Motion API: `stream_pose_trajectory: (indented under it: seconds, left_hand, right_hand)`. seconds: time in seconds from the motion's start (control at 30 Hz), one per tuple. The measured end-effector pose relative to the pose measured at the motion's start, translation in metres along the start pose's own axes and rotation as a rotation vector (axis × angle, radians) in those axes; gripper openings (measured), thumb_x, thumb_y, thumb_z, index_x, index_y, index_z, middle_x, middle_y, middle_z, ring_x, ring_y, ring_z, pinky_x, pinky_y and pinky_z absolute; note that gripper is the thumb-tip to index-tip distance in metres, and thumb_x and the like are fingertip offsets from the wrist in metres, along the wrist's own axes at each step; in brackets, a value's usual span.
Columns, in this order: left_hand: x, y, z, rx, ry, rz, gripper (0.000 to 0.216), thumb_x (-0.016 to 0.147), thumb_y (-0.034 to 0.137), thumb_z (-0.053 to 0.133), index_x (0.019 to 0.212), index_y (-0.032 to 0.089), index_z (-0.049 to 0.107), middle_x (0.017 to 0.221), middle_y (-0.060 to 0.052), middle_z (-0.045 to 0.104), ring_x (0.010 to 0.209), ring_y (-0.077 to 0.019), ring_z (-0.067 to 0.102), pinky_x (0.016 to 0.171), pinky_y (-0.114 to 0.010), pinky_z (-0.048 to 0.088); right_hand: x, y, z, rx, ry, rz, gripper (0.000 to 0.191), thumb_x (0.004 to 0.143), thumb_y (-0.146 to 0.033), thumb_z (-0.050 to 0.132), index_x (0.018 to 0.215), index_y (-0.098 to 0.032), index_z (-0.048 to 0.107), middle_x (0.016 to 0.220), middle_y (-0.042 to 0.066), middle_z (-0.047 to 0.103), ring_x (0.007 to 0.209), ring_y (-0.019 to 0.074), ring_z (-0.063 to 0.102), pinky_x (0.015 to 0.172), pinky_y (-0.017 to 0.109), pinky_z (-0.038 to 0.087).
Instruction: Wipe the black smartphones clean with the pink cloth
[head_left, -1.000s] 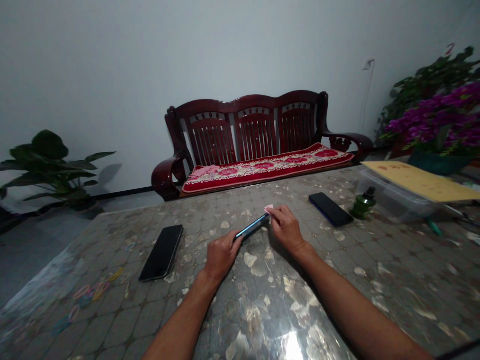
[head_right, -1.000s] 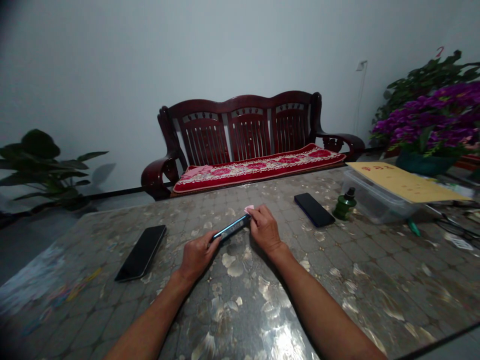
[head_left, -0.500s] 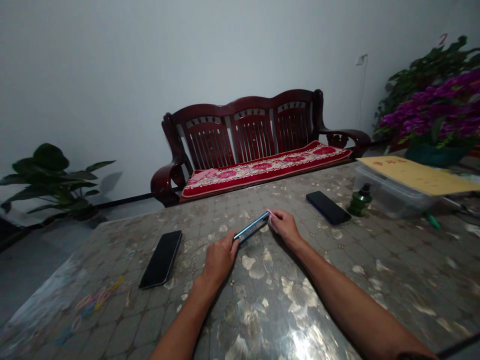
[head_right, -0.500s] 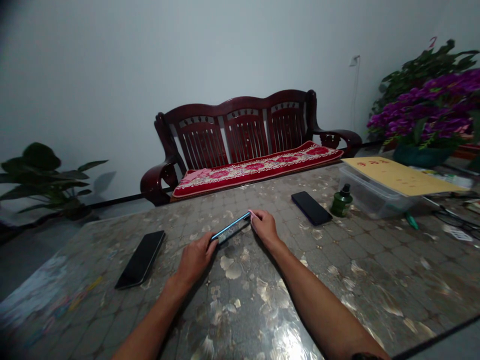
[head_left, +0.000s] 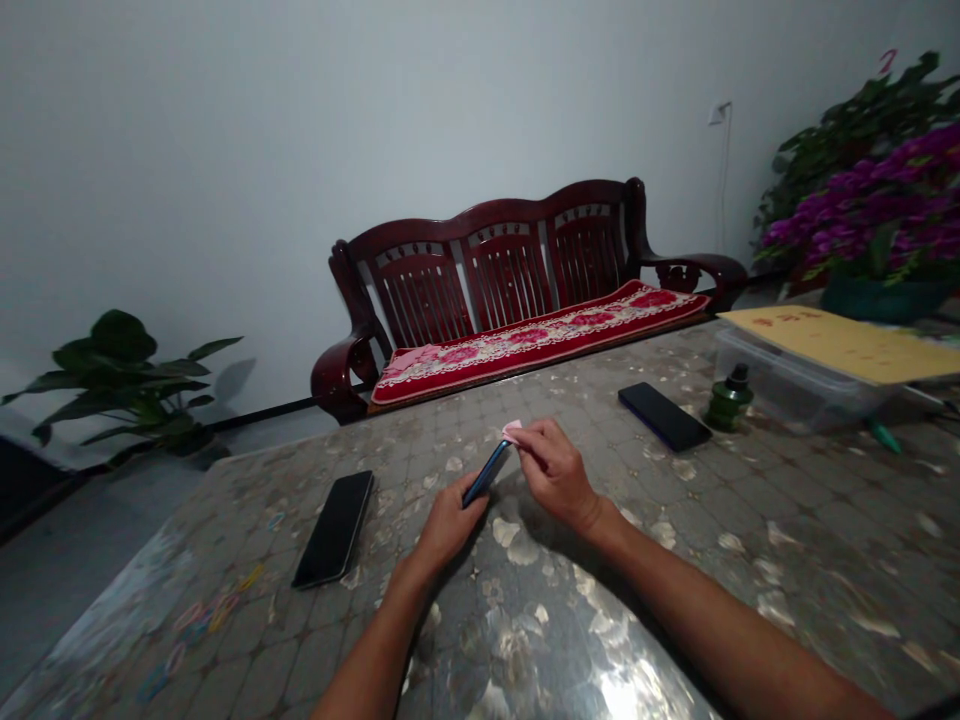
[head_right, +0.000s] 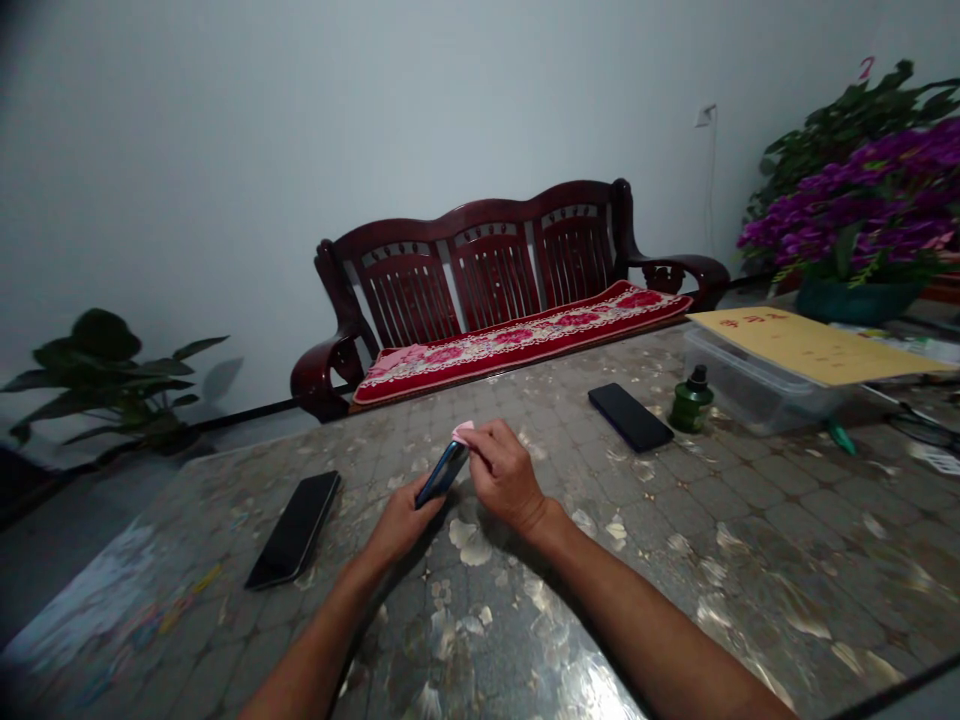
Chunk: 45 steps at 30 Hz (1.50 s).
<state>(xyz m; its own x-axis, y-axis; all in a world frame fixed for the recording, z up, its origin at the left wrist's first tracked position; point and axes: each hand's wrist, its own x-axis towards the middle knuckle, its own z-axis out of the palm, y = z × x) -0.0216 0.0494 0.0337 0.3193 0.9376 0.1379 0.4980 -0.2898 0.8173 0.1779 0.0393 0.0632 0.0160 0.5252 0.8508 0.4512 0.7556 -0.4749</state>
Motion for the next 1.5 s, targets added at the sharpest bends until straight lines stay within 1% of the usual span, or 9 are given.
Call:
stream_pose_trajectory:
  seconds: [0.13,0.23,0.47,0.67,0.77,0.93,1.17,1.37,1.5]
  left_hand:
    - [0.000,-0.008,0.005,-0.106,0.020,0.065,0.051,0.075,0.019,0.062,0.125,0.015,0.066,0.116,-0.008,0.073,0.107,-0.0278,0.065,0.101,-0.042,0.047]
    - [-0.002,-0.010,0.008,-0.121,0.066,0.107,0.050,0.072,0.016,0.062,0.122,0.014,0.066,0.114,-0.010,0.073,0.105,-0.0271,0.066,0.101,-0.042,0.048]
    - [-0.006,-0.012,0.006,-0.083,0.086,0.172,0.048,0.072,0.014,0.060,0.120,0.017,0.066,0.105,-0.008,0.073,0.101,-0.0253,0.067,0.097,-0.041,0.050]
    - [-0.005,-0.017,0.005,-0.042,0.145,0.258,0.036,0.075,0.021,0.061,0.110,0.017,0.068,0.107,-0.009,0.072,0.102,-0.0272,0.066,0.095,-0.042,0.052]
    - [-0.006,-0.017,0.003,-0.023,0.141,0.288,0.039,0.076,0.022,0.061,0.114,0.017,0.067,0.107,-0.009,0.072,0.099,-0.0264,0.067,0.095,-0.041,0.051]
    - [-0.006,-0.016,0.001,-0.027,0.119,0.263,0.046,0.072,0.019,0.059,0.118,0.018,0.067,0.104,-0.008,0.072,0.098,-0.0253,0.067,0.095,-0.040,0.051]
    - [-0.005,-0.021,0.003,-0.008,0.183,0.241,0.039,0.076,0.029,0.062,0.113,0.017,0.068,0.109,-0.010,0.072,0.101,-0.0276,0.066,0.096,-0.041,0.051]
    - [-0.006,-0.017,0.003,-0.030,0.128,0.263,0.044,0.078,0.028,0.063,0.120,0.016,0.066,0.109,-0.010,0.071,0.100,-0.0261,0.068,0.094,-0.039,0.051]
    - [-0.006,-0.015,0.002,-0.011,0.161,0.262,0.038,0.080,0.032,0.061,0.114,0.016,0.067,0.108,-0.010,0.071,0.100,-0.0270,0.067,0.094,-0.040,0.051]
  right_hand:
    - [-0.002,-0.016,0.000,-0.023,-0.091,-0.161,0.046,0.089,-0.005,0.050,0.128,-0.025,0.062,0.096,0.007,0.063,0.089,0.0199,0.061,0.077,0.033,0.055]
    - [-0.002,-0.016,0.000,-0.052,-0.142,-0.260,0.050,0.087,-0.005,0.051,0.132,-0.024,0.059,0.096,0.007,0.063,0.087,0.0205,0.059,0.074,0.033,0.054]
    - [0.001,-0.007,0.001,-0.067,-0.091,-0.164,0.052,0.084,0.002,0.047,0.125,-0.026,0.063,0.091,0.005,0.061,0.086,0.0196,0.059,0.074,0.031,0.052]
    - [-0.004,-0.020,0.003,-0.009,-0.164,-0.302,0.055,0.085,-0.004,0.052,0.135,-0.027,0.057,0.095,0.006,0.062,0.085,0.0200,0.059,0.072,0.033,0.053]
    - [-0.003,-0.015,0.002,-0.015,-0.147,-0.293,0.055,0.084,-0.002,0.050,0.133,-0.027,0.059,0.094,0.006,0.062,0.085,0.0196,0.059,0.073,0.032,0.052]
    - [-0.001,-0.009,0.003,-0.044,-0.093,-0.177,0.055,0.084,0.002,0.046,0.128,-0.026,0.063,0.092,0.005,0.061,0.086,0.0192,0.059,0.075,0.031,0.052]
    - [-0.006,-0.023,0.005,-0.008,-0.170,-0.307,0.055,0.086,-0.006,0.051,0.136,-0.027,0.057,0.095,0.007,0.063,0.085,0.0201,0.059,0.072,0.032,0.053]
    - [-0.002,-0.012,0.003,-0.033,-0.089,-0.155,0.052,0.086,0.000,0.046,0.128,-0.027,0.063,0.093,0.006,0.062,0.087,0.0197,0.060,0.076,0.033,0.053]
    - [-0.004,-0.023,0.003,-0.021,-0.141,-0.273,0.053,0.086,-0.004,0.050,0.134,-0.026,0.058,0.095,0.007,0.062,0.086,0.0200,0.059,0.073,0.032,0.053]
